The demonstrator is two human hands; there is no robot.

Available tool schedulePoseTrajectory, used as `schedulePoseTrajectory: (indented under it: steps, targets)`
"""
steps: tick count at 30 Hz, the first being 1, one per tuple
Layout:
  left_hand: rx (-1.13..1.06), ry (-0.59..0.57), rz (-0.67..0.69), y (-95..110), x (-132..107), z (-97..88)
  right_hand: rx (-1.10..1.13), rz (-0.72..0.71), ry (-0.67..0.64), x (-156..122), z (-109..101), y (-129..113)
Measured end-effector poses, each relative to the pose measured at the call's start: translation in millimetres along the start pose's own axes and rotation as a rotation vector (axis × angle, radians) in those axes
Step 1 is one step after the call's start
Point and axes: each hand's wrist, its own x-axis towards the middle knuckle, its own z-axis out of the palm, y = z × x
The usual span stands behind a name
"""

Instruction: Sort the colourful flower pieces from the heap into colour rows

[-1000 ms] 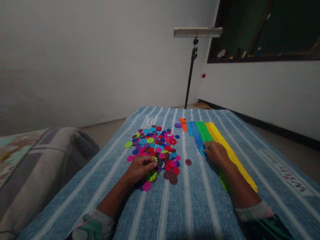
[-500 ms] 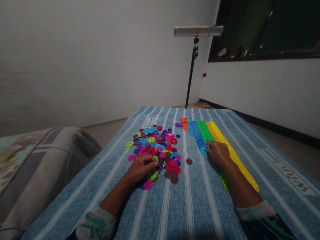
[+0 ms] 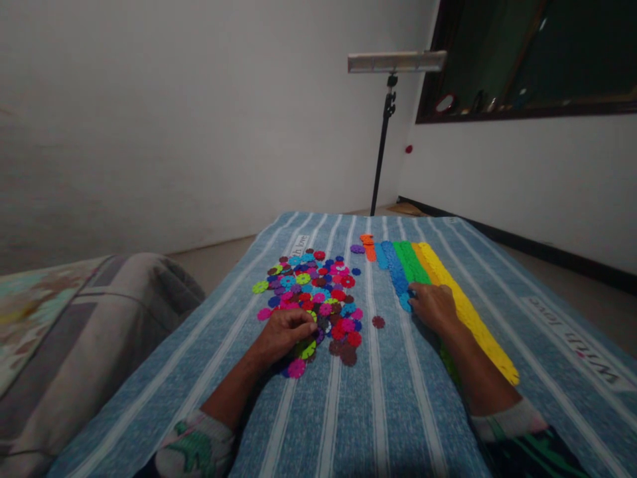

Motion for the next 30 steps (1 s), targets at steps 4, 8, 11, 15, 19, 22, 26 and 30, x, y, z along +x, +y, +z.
schedulePoseTrajectory:
  steps: [4, 8, 11, 15, 19, 22, 26, 30]
  targets:
    - [0.009, 0.001, -0.002, 2, 0, 0.2, -0.002, -0.002, 0.028, -1, 0, 0]
    - [0.000, 0.004, 0.006, 1, 0, -0.2, 0.005, -0.022, 0.080, -4, -2, -1]
    - [-0.014, 0.009, 0.004, 0, -1, 0.5, 0.025, -0.058, 0.135, -6, -3, -7]
    - [-0.013, 0.036, 0.017, -1, -2, 1.1, 0.074, -0.154, 0.200, -10, 3, -30]
    - [-0.006, 0.126, 0.024, -1, -2, -0.6, 0.146, -0.328, 0.271, -19, 23, -59]
    - [-0.032, 0.256, 0.044, -4, 2, -6.0, 0.209, -0.480, 0.354, -24, 42, -72]
    - [0.020, 0.472, 0.106, -11, 15, -24.6, 0.247, -0.567, 0.388, -27, 61, -77]
    - [0.385, 0.601, 0.129, -10, 41, -47.8, 0.248, -0.582, 0.428, -26, 66, -76]
